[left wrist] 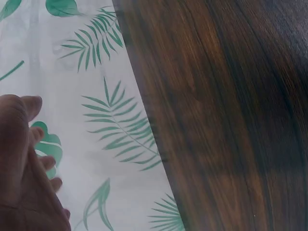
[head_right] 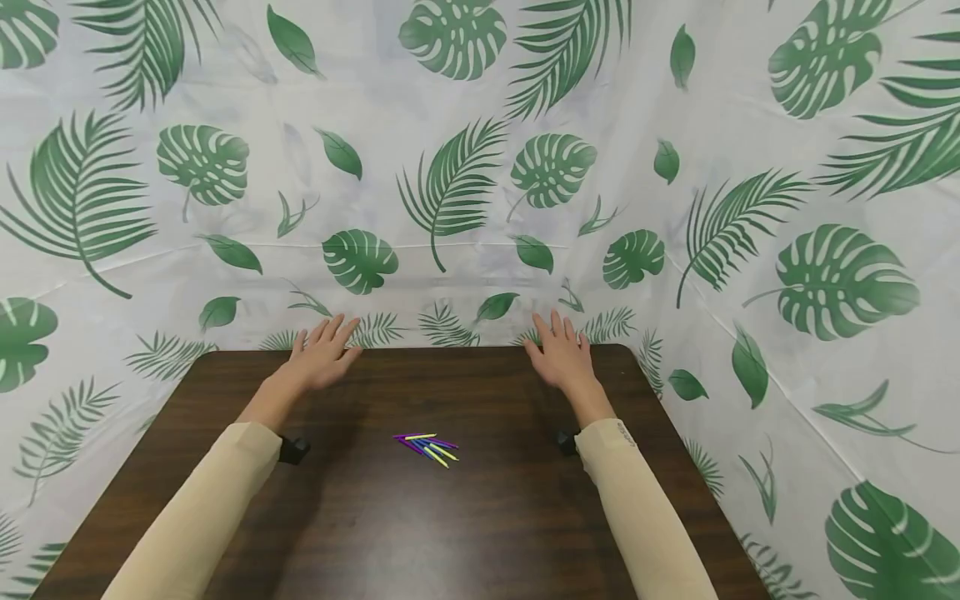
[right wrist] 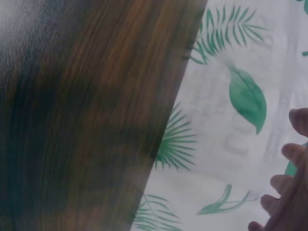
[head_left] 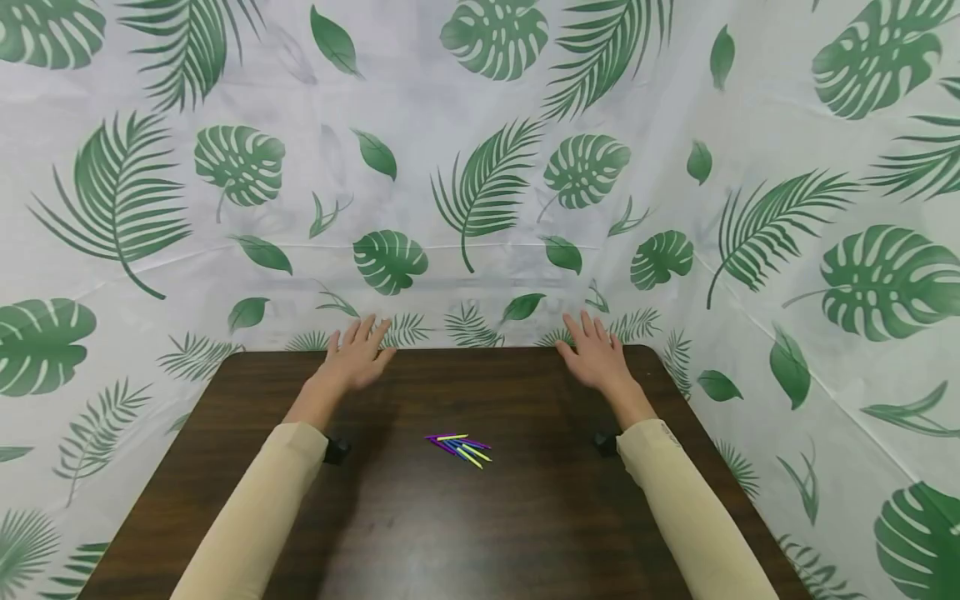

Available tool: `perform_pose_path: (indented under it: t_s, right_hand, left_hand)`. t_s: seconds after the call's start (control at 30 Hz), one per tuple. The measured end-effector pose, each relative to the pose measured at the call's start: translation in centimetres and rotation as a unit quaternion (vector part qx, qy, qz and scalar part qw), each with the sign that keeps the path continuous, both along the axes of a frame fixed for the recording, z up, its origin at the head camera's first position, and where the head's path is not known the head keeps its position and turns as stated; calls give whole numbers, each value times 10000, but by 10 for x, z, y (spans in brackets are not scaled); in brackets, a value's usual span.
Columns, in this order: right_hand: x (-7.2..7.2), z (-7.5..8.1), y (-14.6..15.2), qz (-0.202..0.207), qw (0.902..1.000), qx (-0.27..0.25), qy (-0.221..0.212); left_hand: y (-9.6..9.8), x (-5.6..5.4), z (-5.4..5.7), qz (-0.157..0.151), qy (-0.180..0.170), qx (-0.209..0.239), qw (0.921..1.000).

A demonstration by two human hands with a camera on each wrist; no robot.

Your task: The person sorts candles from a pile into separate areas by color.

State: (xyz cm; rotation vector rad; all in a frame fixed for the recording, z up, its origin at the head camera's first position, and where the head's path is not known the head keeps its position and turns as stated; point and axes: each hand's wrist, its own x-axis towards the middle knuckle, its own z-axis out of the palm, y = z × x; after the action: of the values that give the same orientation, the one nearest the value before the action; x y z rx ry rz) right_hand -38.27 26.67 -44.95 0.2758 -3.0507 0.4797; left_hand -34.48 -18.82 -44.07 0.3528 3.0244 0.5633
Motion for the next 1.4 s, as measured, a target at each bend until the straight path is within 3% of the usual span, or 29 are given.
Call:
perform_pose_path:
  t_s: [0.17, 0.3, 0.4, 0.5, 0.67, 0.83, 1.0, 1.23, 1.4]
  right_hand:
    - [6, -1, -5, -36, 9984, -374, 431]
    - [11, -4, -13, -39, 9940, -661, 872]
    - [14, -6, -19, 98, 9904, -826, 1106]
    - [20, -9, -26, 194, 9899, -929, 1049]
    - [36, -15, -39, 263, 9935, -1003, 476]
    - [49, -27, -53, 427, 9935, -1022, 265]
    - [59, -42, -66, 633, 9922, -1065, 163]
    - [71, -55, -79, 752, 9921, -996, -97]
    - [77, -62, -88, 899, 9898, -1035, -384]
  left_hand:
    - [10, 1, 0, -435, 465, 98, 9979]
    - [18, 7, 2, -924, 422, 385, 9941]
    - [23, 13, 2, -1105, 261, 622, 9916]
    - [26, 19, 2, -1109, 168, 802, 9904]
    - [30, 25, -4, -1130, -42, 982, 9887]
    - [35, 30, -16, -1263, -202, 1139, 9852]
    - [39, 37, -36, -1378, -403, 1521, 9779]
    - [46, 44, -62, -1287, -606, 1829, 9728]
    - [49, 46, -78, -1172, -606, 1810, 9746]
